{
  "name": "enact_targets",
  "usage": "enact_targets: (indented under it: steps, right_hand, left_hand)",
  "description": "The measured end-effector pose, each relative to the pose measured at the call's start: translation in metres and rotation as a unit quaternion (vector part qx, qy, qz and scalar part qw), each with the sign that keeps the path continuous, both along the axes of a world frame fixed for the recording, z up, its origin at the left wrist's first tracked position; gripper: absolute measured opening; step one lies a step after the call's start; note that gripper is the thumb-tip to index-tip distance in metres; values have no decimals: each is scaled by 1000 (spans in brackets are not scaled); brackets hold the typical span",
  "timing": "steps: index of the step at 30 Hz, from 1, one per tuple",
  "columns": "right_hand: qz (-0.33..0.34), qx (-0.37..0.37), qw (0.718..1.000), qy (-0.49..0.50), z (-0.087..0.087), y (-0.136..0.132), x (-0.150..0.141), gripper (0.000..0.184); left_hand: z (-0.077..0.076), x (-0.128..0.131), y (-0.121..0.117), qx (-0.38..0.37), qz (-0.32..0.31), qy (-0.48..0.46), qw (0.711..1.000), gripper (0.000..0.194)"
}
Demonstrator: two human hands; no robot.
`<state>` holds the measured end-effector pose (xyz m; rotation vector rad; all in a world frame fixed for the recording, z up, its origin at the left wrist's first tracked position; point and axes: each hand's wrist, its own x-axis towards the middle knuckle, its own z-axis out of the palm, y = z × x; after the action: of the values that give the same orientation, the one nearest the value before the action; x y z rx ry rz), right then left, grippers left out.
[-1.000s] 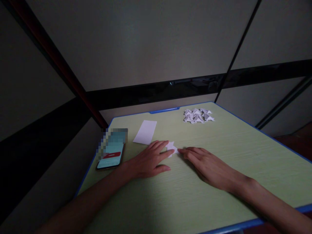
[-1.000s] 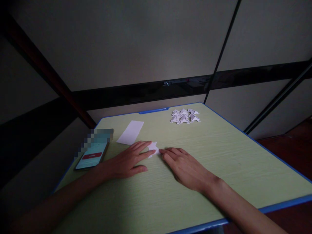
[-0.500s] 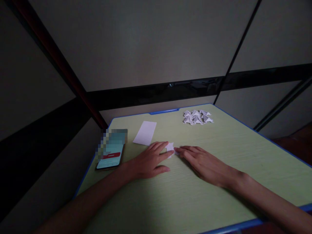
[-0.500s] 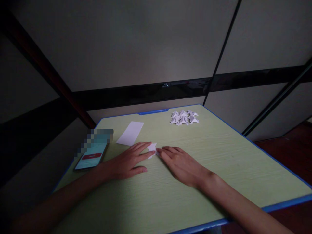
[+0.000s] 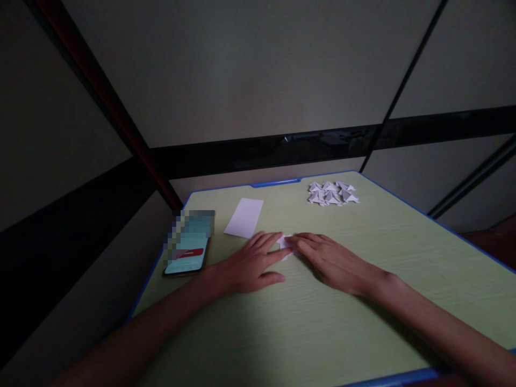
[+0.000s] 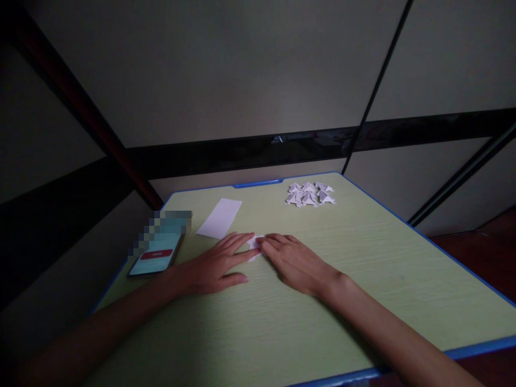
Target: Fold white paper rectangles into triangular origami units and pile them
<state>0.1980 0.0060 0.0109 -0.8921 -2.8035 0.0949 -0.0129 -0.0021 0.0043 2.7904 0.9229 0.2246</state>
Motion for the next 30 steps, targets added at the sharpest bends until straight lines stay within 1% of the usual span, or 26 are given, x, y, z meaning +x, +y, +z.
enact_targets:
  steps: [4, 10, 16, 19, 22, 26, 30]
  right_hand:
    - [9, 1, 1000, -13, 2, 4, -3, 30]
    - [3, 25, 999, -33, 4, 7, -6, 29]
    - [-1, 45, 998, -54, 3, 11, -14, 27]
    - [-10, 71, 996, -48, 0, 5, -10, 31]
    - [-4, 77, 995, -57, -1, -4, -1, 34]
    - [11, 73, 995, -64, 6, -12, 9, 33]
    - [13, 63, 995, -72, 14, -20, 12, 33]
  left_hand:
    - [-1, -1, 0, -4, 9, 8, 1000, 56]
    - [0, -1, -1, -14, 11, 2, 1000, 55]
    - [3, 0, -2, 5, 12, -5, 1000, 54]
    - [3, 0, -1, 6, 9, 4, 1000, 55]
    - [4, 1, -1, -5, 5, 18, 1000, 55]
    - [6, 0, -2, -13, 13, 22, 1000, 55]
    - [5, -1, -2, -12, 13, 9, 1000, 53]
